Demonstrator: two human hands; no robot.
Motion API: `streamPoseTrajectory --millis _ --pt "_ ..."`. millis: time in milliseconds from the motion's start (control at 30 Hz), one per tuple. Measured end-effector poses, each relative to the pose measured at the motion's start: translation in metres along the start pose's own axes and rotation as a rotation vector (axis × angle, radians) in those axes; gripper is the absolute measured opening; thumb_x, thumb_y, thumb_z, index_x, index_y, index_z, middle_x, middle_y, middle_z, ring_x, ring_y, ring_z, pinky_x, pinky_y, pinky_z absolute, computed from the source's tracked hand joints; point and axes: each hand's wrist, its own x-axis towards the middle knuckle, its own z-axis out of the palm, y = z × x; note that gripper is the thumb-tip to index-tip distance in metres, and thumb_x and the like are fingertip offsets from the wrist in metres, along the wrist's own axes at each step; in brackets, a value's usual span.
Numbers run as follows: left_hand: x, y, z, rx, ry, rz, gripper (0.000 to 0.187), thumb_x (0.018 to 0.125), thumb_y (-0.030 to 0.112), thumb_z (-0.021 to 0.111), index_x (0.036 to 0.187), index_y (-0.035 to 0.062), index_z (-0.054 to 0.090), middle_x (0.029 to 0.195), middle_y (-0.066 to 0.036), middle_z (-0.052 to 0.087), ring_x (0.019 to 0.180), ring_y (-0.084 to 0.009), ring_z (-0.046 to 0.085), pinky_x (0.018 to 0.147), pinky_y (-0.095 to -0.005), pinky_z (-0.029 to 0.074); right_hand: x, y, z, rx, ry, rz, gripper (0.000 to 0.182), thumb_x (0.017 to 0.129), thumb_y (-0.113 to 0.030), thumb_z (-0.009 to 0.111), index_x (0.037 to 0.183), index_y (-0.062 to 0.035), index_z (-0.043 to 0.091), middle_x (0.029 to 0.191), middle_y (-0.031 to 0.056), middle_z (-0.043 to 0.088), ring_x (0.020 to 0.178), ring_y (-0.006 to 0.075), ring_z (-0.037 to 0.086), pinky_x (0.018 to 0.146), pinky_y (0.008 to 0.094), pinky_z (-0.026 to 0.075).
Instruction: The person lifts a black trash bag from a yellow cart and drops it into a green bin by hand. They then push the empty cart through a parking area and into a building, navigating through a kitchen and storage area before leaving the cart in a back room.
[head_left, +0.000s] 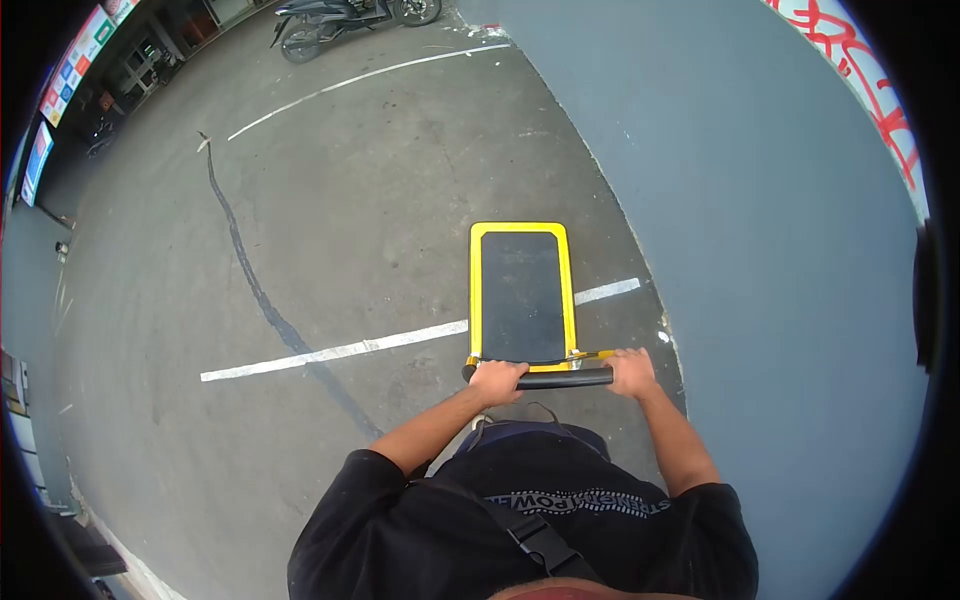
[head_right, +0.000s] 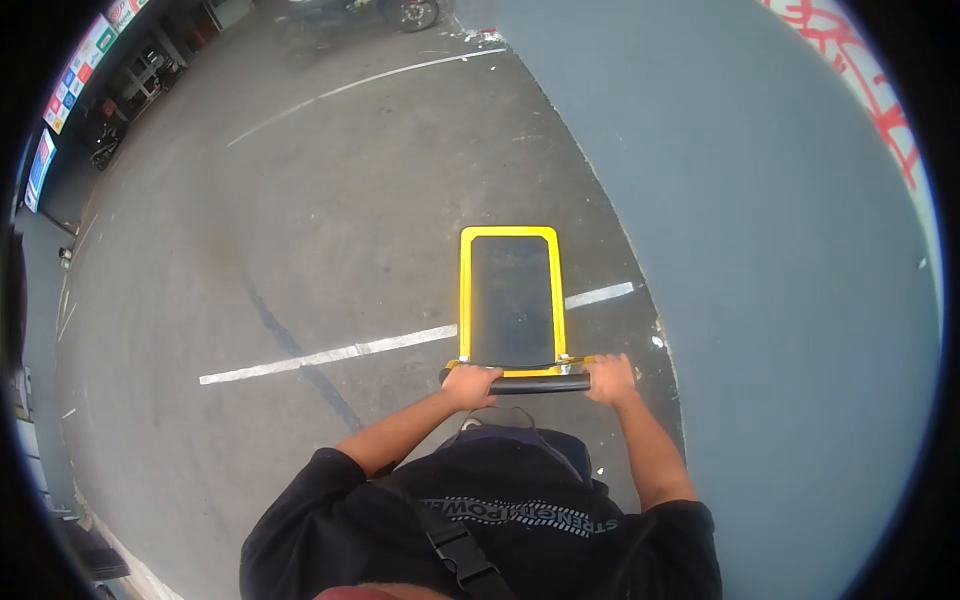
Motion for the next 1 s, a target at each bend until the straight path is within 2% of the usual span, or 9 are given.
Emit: streamPoseTrajectory --millis 100,233,267,300,367,500,633,900,1000 --pt "0.039 -0.024 -0.007 0.004 0.093 0.012 0.038 0.078 0.030 0.069 0.108 0.0097 0.056 0.091 -0.014 0.068 0.083 -0.0334 0.067 0.070 -0.0458 0.053 0.035 0.025 0.000 0.000 0.112 -0.029 0.028 0.061 -0.026 0.074 0.089 -0.0216 0.071 0.095 0.0007 0.066 0.096 0.0212 0.061 0.083 0.0390 0.040" --pt "0.083 -0.027 -0.050 0.022 0.082 -0.099 0.040 0.077 0.030 0.071 0.108 0.0106 0.055 0.093 -0.013 0.068 0.088 -0.0331 0.067 0.073 -0.0450 0.053 0.098 0.066 -0.029 -0.005 0.233 -0.125 0.025 0.061 -0.023 0.073 0.085 -0.0216 0.068 0.087 -0.0017 0.067 0.087 0.0203 0.063 0.077 0.0380 0.041" --pt "0.093 -0.029 -0.053 0.020 0.124 -0.083 0.040 0.077 0.030 0.071 0.108 0.0113 0.055 0.093 -0.014 0.068 0.089 -0.0333 0.066 0.074 -0.0450 0.052 0.111 0.070 -0.049 -0.023 -0.004 -0.057 0.023 0.072 -0.028 0.068 0.095 -0.0239 0.068 0.101 -0.0012 0.067 0.102 0.0183 0.062 0.090 0.0389 0.041" --pt "0.107 -0.030 -0.052 0.006 0.167 -0.106 0.039 0.076 0.030 0.071 0.106 0.0110 0.056 0.090 -0.013 0.068 0.088 -0.0335 0.066 0.075 -0.0450 0.052 0.122 0.079 -0.060 -0.065 -0.033 -0.063 0.023 0.073 -0.027 0.067 0.096 -0.0237 0.067 0.100 -0.0008 0.067 0.101 0.0189 0.063 0.089 0.0389 0.042" --pt "0.129 -0.020 -0.076 -0.029 0.199 -0.184 0.037 0.074 0.027 0.074 0.102 0.0098 0.058 0.086 -0.013 0.066 0.086 -0.0334 0.065 0.073 -0.0458 0.052 0.153 0.109 -0.058 -0.020 0.024 -0.117 0.025 0.072 -0.024 0.069 0.097 -0.0218 0.067 0.099 0.0003 0.068 0.099 0.0224 0.064 0.087 0.0406 0.043" --pt "0.195 -0.035 -0.096 -0.054 0.338 -0.198 0.035 0.074 0.026 0.074 0.104 0.0135 0.060 0.093 -0.012 0.068 0.077 -0.0327 0.067 0.067 -0.0450 0.053 0.235 0.170 -0.070 0.007 0.092 -0.234 0.026 0.071 -0.018 0.068 0.097 -0.0195 0.066 0.090 -0.0005 0.066 0.090 0.0225 0.065 0.078 0.0370 0.048" --pt "0.244 -0.038 -0.121 -0.078 0.310 -0.332 0.035 0.074 0.028 0.073 0.104 0.0142 0.061 0.090 -0.013 0.068 0.076 -0.0332 0.067 0.065 -0.0451 0.053 0.299 0.211 -0.091 -0.022 0.162 -0.332 0.028 0.071 -0.017 0.069 0.098 -0.0200 0.065 0.089 -0.0011 0.066 0.089 0.0223 0.065 0.077 0.0375 0.049" --pt "0.335 -0.067 -0.174 -0.065 0.525 -0.356 0.031 0.072 0.030 0.073 0.100 0.0174 0.064 0.077 -0.010 0.068 0.067 -0.0336 0.066 0.059 -0.0435 0.053 0.416 0.264 -0.156 -0.074 0.090 -0.384 0.030 0.071 -0.015 0.069 0.100 -0.0208 0.066 0.093 -0.0004 0.066 0.094 0.0217 0.064 0.080 0.0379 0.046" --pt "0.370 -0.085 -0.206 -0.064 0.488 -0.426 0.037 0.069 0.029 0.078 0.099 0.0140 0.061 0.080 -0.006 0.067 0.074 -0.0287 0.067 0.062 -0.0426 0.053 0.471 0.271 -0.185 -0.088 0.093 -0.375 0.028 0.072 -0.013 0.067 0.098 -0.0218 0.067 0.094 -0.0012 0.065 0.097 0.0211 0.062 0.084 0.0390 0.045"
